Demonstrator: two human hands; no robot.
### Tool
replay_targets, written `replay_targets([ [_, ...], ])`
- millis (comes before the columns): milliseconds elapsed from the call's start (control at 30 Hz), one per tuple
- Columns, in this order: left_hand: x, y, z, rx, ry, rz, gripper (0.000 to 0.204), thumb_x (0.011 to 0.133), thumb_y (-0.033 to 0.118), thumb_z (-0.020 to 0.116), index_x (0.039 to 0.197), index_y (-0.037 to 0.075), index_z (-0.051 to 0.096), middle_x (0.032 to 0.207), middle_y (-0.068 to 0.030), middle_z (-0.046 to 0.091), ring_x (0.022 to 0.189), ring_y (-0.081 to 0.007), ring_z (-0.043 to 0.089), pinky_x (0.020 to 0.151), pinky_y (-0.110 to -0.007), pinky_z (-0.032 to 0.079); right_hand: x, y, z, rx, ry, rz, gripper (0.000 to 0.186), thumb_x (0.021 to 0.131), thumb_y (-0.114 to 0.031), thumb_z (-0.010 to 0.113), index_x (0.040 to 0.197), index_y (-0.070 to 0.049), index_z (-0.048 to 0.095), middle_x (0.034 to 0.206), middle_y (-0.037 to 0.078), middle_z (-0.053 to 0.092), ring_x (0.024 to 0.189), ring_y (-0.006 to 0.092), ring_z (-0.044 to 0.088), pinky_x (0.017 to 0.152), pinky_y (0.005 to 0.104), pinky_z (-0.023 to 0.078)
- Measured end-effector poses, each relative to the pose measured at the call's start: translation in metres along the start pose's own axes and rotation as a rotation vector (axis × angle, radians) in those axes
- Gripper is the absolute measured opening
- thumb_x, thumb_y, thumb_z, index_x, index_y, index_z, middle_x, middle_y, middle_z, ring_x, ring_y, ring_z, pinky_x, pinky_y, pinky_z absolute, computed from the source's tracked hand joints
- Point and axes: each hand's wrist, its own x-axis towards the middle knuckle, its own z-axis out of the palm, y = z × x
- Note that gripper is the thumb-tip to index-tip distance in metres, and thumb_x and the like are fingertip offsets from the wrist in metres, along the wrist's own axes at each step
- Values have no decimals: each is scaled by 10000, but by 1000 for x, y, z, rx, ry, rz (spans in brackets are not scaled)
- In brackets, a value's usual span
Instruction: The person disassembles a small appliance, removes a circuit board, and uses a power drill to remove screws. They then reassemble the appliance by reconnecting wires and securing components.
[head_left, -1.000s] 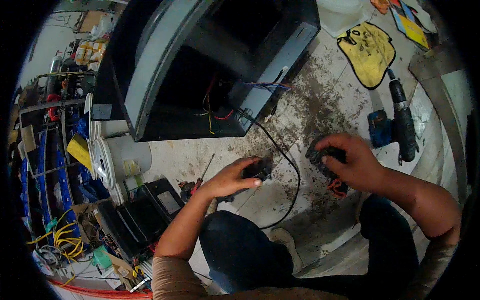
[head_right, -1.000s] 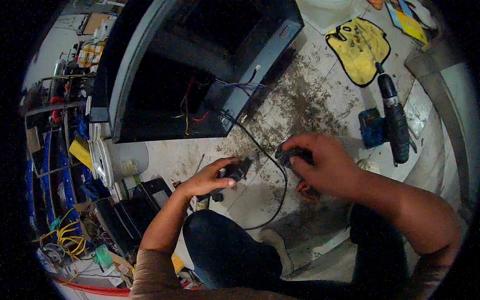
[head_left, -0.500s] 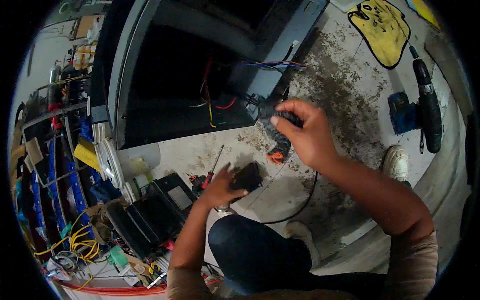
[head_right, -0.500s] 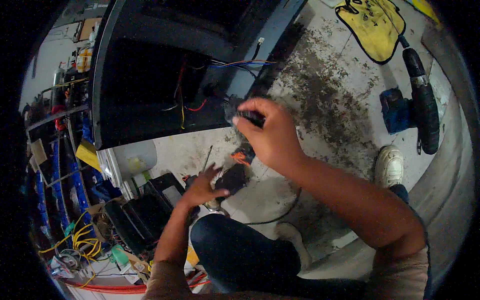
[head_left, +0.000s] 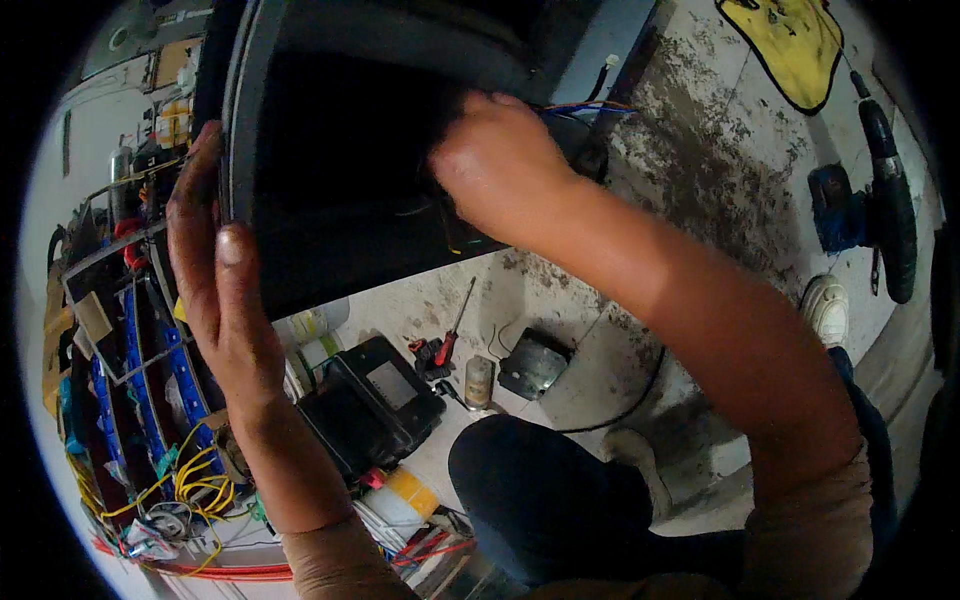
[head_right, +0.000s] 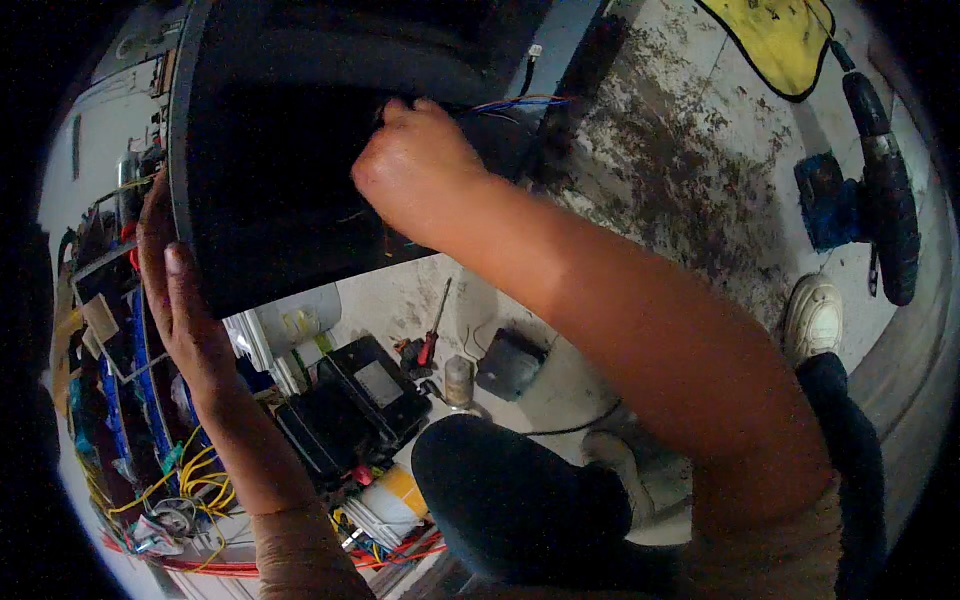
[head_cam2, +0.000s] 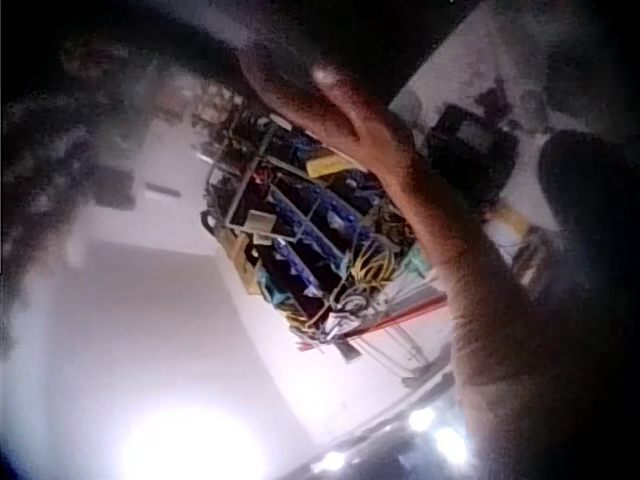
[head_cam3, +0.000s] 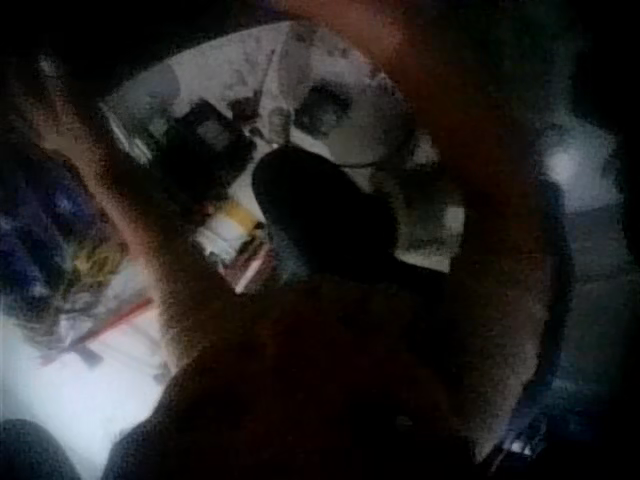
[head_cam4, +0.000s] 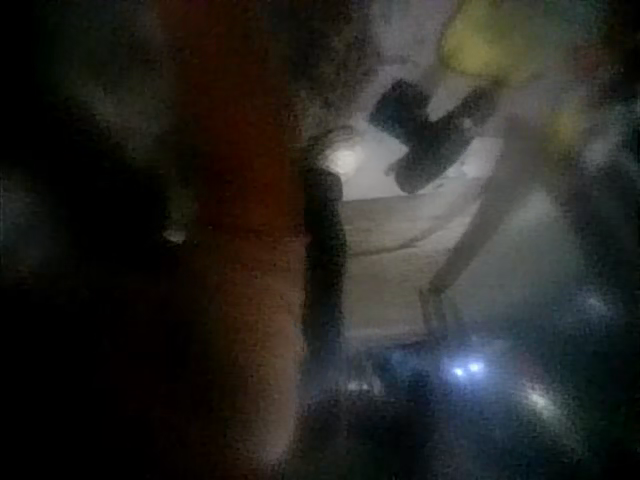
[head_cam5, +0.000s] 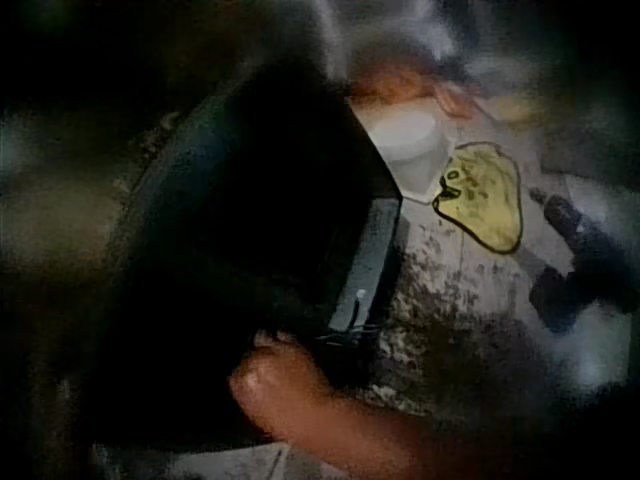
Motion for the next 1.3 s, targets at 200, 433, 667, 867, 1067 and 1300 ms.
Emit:
replay_targets([
  [200,2,-3,-4,16,10,2,525,923,354,347,1283,-22,410,1332,-184,398,1258,-256,350,1062,-370,202,4,3,-8,217,-271,51,122,607,-74,634,714,-17,650,751,167,633,763,341,615,677,426,509],
  [433,-2,-4,-5,13,-9,-1,522,915,342,399,1293,-17,395,1345,-189,382,1281,-266,326,1069,-379,189,-1,32,-34,77,-238,-42,153,634,-81,623,778,-42,656,776,175,624,767,345,609,697,420,503],
  [667,-3,-8,-4,-48,23,-9,528,903,337,420,1286,-25,398,1342,-199,381,1279,-274,328,1066,-379,190,-28,24,-52,409,106,429,188,691,-86,565,854,-69,655,812,141,629,847,307,599,756,409,483],
  [867,0,-13,-5,52,-5,78,574,908,369,388,1313,-38,368,1321,-184,411,1235,-252,376,1041,-364,237,-30,7,-56,278,-320,290,211,731,-66,525,913,-40,629,859,163,622,845,321,596,769,397,476],
  [1067,1,-10,-2,53,7,58,546,908,339,393,1309,-31,378,1327,-173,412,1238,-244,372,1041,-364,238,-22,-3,-43,283,-336,153,200,717,-73,529,892,-22,609,831,170,625,830,328,608,722,426,490],
  [1300,-1,-3,-1,42,3,-8,588,867,333,480,1313,-29,356,1352,-188,369,1269,-260,334,1060,-366,201,10,3,-13,106,-499,-58,186,723,-96,545,874,-39,638,827,146,651,819,290,638,663,407,519],
])
